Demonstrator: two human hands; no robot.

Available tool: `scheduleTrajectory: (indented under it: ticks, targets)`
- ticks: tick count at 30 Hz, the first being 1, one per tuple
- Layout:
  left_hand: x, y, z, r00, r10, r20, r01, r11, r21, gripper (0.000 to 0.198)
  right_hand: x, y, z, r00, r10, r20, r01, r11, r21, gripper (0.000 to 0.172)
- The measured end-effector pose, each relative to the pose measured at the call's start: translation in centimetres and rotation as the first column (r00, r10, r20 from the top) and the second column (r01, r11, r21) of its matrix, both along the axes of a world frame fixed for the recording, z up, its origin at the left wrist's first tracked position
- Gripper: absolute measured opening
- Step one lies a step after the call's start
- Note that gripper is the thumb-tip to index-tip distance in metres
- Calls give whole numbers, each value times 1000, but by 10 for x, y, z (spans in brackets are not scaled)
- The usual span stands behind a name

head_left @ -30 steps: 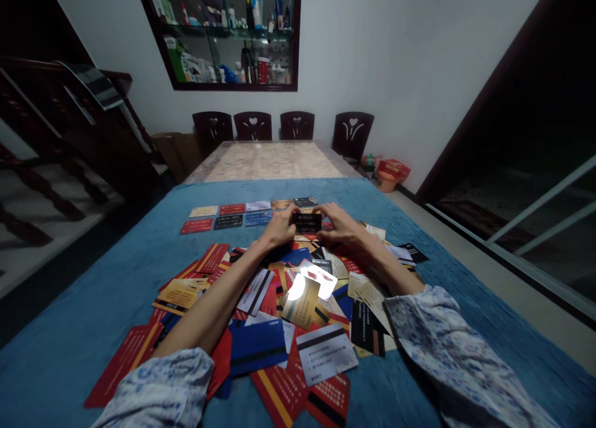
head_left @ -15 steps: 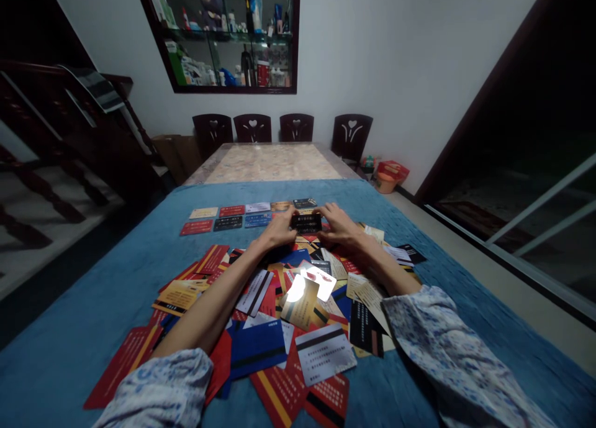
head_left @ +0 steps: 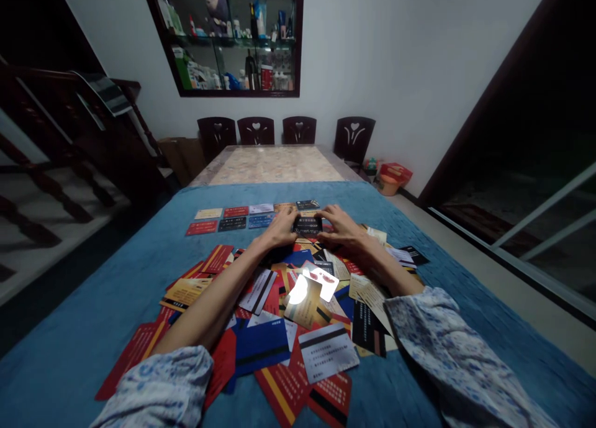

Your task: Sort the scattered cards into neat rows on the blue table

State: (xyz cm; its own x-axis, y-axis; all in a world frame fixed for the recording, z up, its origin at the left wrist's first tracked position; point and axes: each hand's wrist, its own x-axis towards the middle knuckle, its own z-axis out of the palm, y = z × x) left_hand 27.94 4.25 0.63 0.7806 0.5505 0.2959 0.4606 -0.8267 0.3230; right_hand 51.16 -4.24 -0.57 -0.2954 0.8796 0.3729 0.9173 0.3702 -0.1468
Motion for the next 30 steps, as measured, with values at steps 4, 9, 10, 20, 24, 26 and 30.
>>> scheduleTrajectory:
  ticks: [4, 9, 10, 20, 24, 26, 30]
  targets:
    - [-5, -2, 5, 999, -2, -41, 2, 1000, 2, 52, -2, 2, -1, 1000, 4, 3, -4, 1000, -8, 53]
    - [-12, -2, 5, 997, 12, -73, -13, 1000, -21, 49, -7, 4, -3, 1000, 9, 16, -9, 1000, -21, 54]
    - [-14, -1, 5, 997, 9, -73, -11, 1000, -26, 49, -8, 4, -3, 1000, 10, 21, -9, 1000, -26, 54]
    - [-33, -7, 15, 983, 43, -177, -47, 999, -14, 53, -27, 8, 10, 996, 32, 79, -24, 995, -98, 57]
    - [-43, -8, 17, 977, 75, -199, -77, 997, -3, 48, -34, 14, 11, 993, 57, 99, -47, 993, -106, 57]
    - [-48, -7, 16, 979, 82, -188, -84, 997, -1, 48, -38, 17, 12, 991, 73, 114, -60, 992, -110, 57]
    - [-59, -2, 15, 979, 89, -186, -89, 996, 9, 45, -49, 22, 16, 985, 92, 143, -77, 991, -106, 57]
